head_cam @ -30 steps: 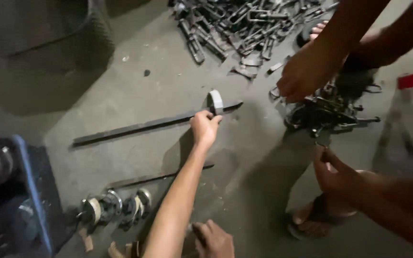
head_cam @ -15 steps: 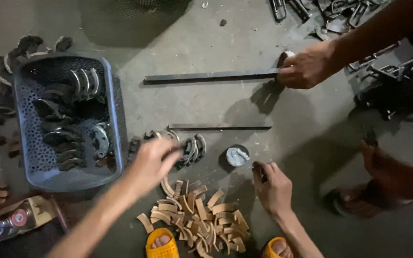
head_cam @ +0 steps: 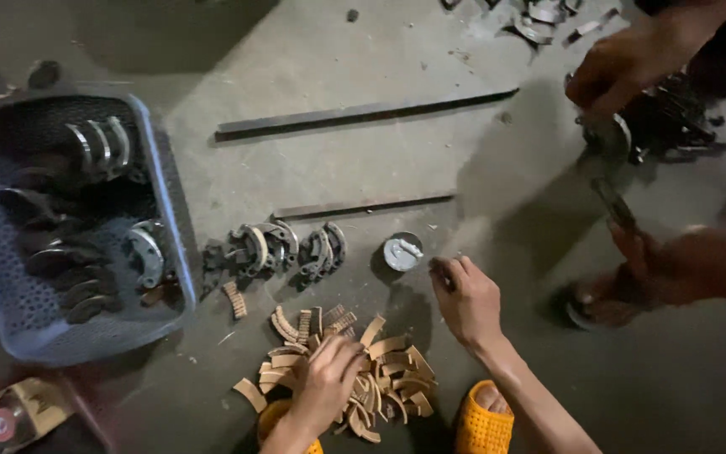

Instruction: Applying adhesive strips to curved metal components on a workshop floor

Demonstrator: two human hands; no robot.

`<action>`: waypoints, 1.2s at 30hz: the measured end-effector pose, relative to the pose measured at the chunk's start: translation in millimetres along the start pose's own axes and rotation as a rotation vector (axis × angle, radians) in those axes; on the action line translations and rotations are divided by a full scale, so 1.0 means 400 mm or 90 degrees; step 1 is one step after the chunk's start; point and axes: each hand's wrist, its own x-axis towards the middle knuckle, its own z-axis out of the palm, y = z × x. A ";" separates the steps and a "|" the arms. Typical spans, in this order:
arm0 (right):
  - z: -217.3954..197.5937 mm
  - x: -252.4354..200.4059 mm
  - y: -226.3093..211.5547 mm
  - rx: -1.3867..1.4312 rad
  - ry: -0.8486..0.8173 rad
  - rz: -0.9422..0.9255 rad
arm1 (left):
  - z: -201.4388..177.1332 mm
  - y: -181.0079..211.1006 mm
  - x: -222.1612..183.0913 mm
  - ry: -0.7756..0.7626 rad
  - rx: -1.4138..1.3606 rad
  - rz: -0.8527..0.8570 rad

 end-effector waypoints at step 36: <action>-0.181 0.014 -0.106 0.513 -0.040 0.287 | -0.138 0.121 0.250 0.132 -0.553 -0.212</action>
